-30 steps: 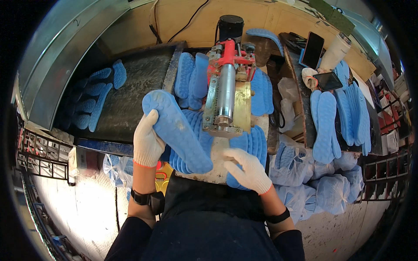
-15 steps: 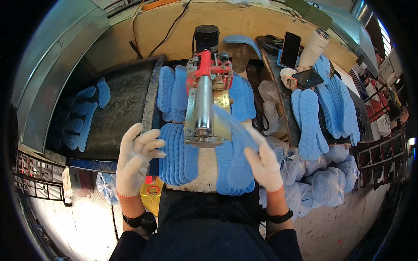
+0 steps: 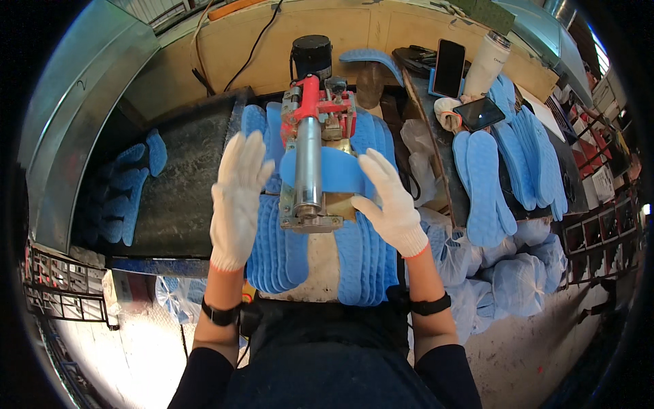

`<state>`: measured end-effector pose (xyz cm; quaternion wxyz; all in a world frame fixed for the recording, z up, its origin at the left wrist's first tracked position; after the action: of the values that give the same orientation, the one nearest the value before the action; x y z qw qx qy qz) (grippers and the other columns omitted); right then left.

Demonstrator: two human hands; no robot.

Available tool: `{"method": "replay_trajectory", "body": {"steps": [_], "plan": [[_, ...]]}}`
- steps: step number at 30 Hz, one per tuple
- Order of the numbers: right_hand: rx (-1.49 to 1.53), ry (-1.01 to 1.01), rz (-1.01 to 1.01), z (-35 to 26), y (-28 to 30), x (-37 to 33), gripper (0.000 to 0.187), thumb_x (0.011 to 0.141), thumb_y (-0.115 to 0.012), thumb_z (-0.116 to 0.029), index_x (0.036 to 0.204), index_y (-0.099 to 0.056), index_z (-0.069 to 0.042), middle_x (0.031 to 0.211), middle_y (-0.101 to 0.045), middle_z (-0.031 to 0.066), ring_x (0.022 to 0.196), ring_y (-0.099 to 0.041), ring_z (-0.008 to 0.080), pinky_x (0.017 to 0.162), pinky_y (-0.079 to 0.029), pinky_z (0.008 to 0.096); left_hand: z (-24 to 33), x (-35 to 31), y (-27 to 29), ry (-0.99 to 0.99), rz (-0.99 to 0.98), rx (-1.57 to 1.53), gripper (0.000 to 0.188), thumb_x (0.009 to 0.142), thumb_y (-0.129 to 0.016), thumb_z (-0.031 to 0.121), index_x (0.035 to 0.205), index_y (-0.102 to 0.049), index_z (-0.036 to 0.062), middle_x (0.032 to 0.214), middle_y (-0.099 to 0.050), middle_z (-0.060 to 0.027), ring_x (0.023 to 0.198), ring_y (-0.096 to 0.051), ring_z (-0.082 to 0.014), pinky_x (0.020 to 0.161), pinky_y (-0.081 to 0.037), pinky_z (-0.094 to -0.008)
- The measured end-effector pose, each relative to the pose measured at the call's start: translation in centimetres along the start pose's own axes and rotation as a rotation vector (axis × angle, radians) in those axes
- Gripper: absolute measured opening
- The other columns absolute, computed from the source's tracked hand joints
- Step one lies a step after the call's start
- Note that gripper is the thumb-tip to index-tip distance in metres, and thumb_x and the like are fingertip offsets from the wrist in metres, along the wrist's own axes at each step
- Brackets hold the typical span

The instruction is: Applying adhesive to shoe soles using a roller machine and placing them on a conveyor belt.

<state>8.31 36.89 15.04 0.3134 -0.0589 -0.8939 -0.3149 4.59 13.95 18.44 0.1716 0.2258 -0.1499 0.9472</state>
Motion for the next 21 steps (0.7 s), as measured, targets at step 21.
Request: {"method": "replay_trajectory", "body": {"steps": [21], "plan": [[0.624, -0.949, -0.404, 7.8, -13.1, -11.9, 0.032, 0.103, -0.055, -0.022, 0.118, -0.061, 0.005, 0.102, -0.069, 0.0123, 0.089, -0.067, 0.0172, 0.076, -0.055, 0.03, -9.6, -8.0, 5.4, 0.319, 0.074, 0.105, 0.049, 0.11, -0.029, 0.028, 0.147, -0.041, -0.0018, 0.148, -0.047, -0.0122, 0.137, -0.045, -0.0224, 0.116, -0.034, -0.0338]]}}
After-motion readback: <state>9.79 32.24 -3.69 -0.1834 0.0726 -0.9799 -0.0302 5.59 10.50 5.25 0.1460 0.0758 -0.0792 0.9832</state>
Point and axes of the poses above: each hand's wrist, its own x-axis towards the middle knuckle, its own y-axis out of the back of the hand, z = x × y, the point moved 9 cm from there along x, towards the middle knuckle
